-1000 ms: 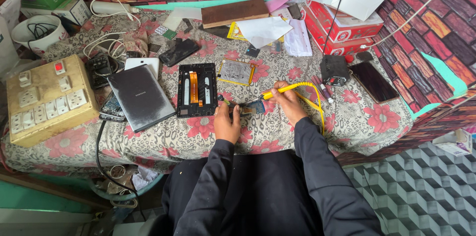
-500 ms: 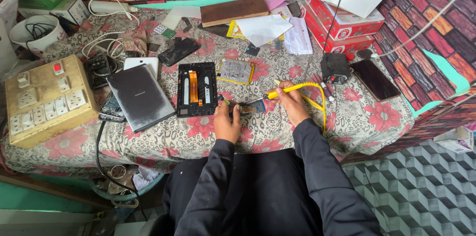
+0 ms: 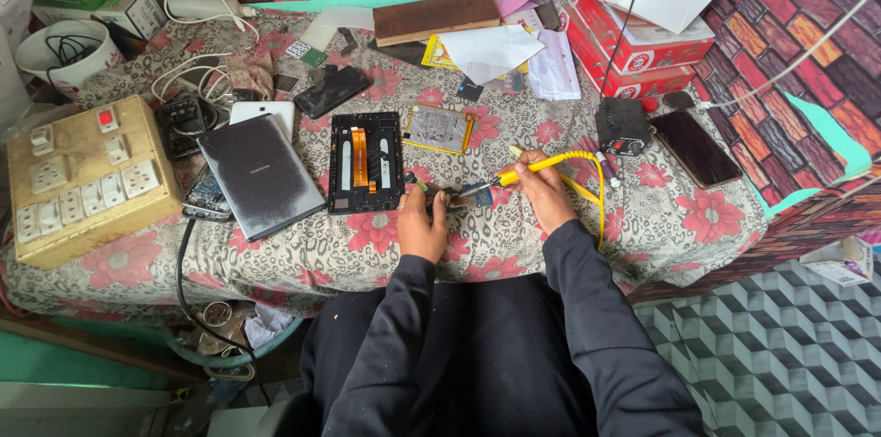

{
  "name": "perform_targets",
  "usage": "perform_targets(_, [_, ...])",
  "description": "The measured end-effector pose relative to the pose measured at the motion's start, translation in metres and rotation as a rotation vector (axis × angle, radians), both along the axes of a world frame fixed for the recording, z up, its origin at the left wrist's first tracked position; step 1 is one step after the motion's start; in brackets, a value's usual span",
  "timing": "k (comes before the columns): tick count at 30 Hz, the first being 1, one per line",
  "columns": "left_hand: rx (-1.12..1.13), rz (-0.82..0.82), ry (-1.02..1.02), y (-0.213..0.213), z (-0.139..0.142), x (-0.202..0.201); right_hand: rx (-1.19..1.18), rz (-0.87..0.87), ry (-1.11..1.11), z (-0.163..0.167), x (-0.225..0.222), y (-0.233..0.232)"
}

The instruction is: The person works on an opened phone lying on their lap, using a small screwdriver-like tool on its internal board. They then place the phone chassis on the table, pick up a small circuit board, and solder it with a yellow soldering iron, holding the board with one hand while applying the iron.

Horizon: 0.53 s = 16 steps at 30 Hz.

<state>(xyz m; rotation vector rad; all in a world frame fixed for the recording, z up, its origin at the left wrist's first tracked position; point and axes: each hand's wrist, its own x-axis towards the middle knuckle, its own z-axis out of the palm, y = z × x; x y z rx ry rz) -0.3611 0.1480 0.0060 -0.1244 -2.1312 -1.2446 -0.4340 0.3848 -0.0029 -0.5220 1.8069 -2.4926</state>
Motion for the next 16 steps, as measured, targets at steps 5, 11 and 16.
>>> perform_targets(5, [-0.007, 0.009, -0.011, -0.001, -0.003, 0.001, -0.045, 0.005, -0.009, -0.002, 0.005, 0.000])
perform_targets(11, [0.003, 0.014, -0.052, -0.003, -0.007, 0.003, -0.170, -0.022, 0.006, -0.010, 0.017, 0.005])
perform_targets(16, [-0.012, 0.008, -0.019, -0.001, -0.012, 0.000, -0.176, -0.034, 0.027, -0.017, 0.019, 0.009])
